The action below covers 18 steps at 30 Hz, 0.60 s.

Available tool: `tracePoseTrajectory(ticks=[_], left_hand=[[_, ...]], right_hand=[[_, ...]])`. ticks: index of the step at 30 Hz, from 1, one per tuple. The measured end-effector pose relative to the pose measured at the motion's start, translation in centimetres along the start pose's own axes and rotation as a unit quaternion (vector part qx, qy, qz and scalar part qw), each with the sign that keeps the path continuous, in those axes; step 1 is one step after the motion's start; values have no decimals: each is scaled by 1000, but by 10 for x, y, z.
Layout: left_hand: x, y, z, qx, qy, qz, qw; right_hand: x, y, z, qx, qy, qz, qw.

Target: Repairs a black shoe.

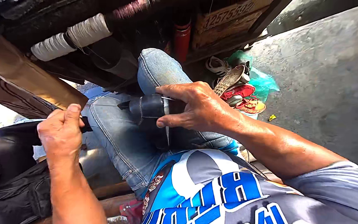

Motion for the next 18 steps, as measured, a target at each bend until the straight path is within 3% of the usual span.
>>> tracePoseTrajectory(ticks=[3,6,8,9,11,18], left_hand=[[-9,3,2,-32,8,209,977],[-43,11,-6,5,42,520,853],[-64,12,-9,-11,44,647,761],[-71,13,-11,-20,31,671,741],[-70,17,-18,-21,1,668,744],[-9,1,-45,-87,-56,622,776]], right_hand=[[0,2,-5,19,11,-22,1000],[-1,3,-7,46,15,-74,996],[-1,3,-6,41,13,-94,995],[-1,3,-6,36,12,-100,994],[-2,3,-8,28,11,-122,992],[3,7,-8,17,6,-164,986]])
Point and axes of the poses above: each hand's wrist, its own z-axis away from the middle knuckle, its own y-axis out of the palm, x = y × z, the point moved 9 cm from there along -z, towards the middle knuckle, and after that the axes turned 12 degrees about y, right-handed, at the moved point
